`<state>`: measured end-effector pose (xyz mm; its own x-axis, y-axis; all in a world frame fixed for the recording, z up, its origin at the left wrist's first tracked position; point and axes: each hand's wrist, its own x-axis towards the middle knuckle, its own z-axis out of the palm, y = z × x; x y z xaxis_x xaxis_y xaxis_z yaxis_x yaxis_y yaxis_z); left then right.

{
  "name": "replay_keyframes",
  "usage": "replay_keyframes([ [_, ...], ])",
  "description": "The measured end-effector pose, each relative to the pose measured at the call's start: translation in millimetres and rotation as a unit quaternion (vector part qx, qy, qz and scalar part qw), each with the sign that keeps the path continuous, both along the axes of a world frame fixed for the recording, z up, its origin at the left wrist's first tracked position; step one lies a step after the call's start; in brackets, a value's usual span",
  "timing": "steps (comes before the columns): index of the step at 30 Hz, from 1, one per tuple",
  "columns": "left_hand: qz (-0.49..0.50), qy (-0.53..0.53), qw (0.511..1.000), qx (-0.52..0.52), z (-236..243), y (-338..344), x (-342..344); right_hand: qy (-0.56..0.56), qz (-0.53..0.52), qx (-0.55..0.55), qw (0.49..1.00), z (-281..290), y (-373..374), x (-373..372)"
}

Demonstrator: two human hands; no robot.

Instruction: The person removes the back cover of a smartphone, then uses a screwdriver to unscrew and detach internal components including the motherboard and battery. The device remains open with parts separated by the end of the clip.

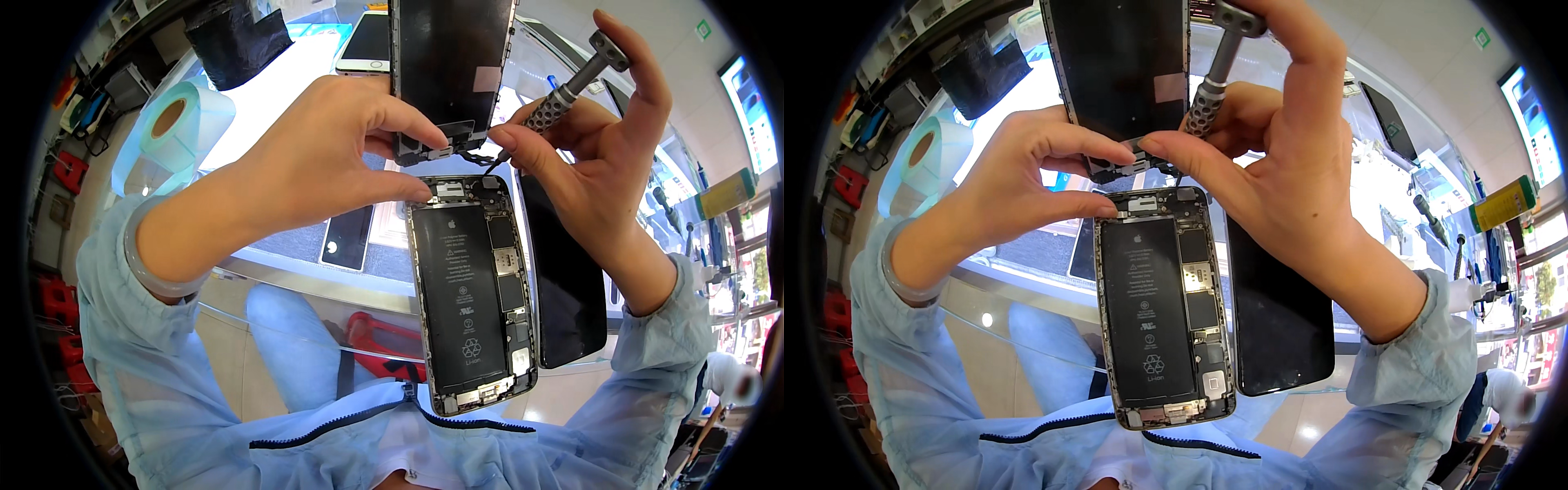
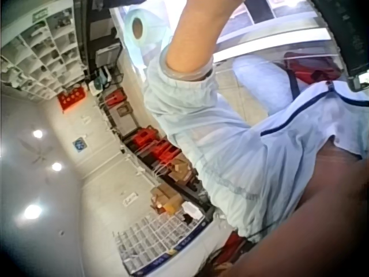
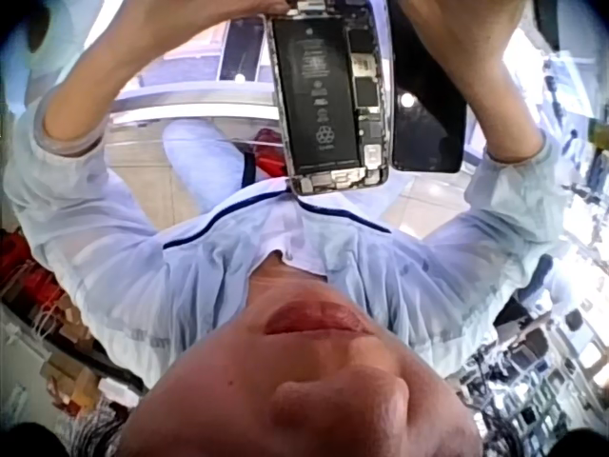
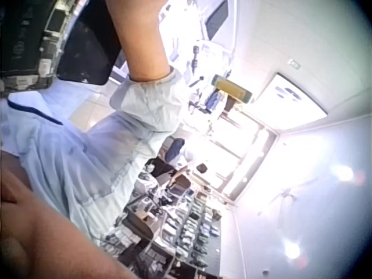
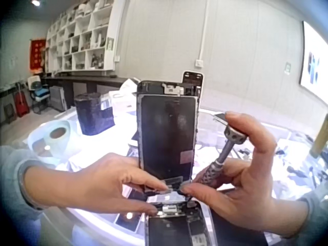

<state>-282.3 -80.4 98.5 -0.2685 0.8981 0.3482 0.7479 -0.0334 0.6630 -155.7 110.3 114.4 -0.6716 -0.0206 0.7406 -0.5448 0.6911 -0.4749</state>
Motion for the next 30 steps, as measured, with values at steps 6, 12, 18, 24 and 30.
replay_keyframes([
  [6,0.000,0.002,1.000,0.002,1.1,0.9,2.2,-0.050,0.011,-0.038,0.998,8.3,0.5,5.1],
  [12,0.003,-0.010,1.000,-0.011,-6.2,-3.5,1.0,-0.065,0.000,0.005,0.998,0.7,-4.9,0.8],
  [18,0.001,0.004,1.000,-0.012,9.6,4.7,3.9,-0.098,0.113,-0.014,0.989,11.5,21.8,2.2],
  [24,0.016,0.008,0.999,-0.027,15.8,4.8,10.9,-0.054,0.115,0.065,0.990,13.5,26.3,2.0],
  [30,0.005,0.014,1.000,-0.022,14.7,3.5,7.8,-0.043,0.130,0.037,0.990,12.7,28.5,-1.8],
])
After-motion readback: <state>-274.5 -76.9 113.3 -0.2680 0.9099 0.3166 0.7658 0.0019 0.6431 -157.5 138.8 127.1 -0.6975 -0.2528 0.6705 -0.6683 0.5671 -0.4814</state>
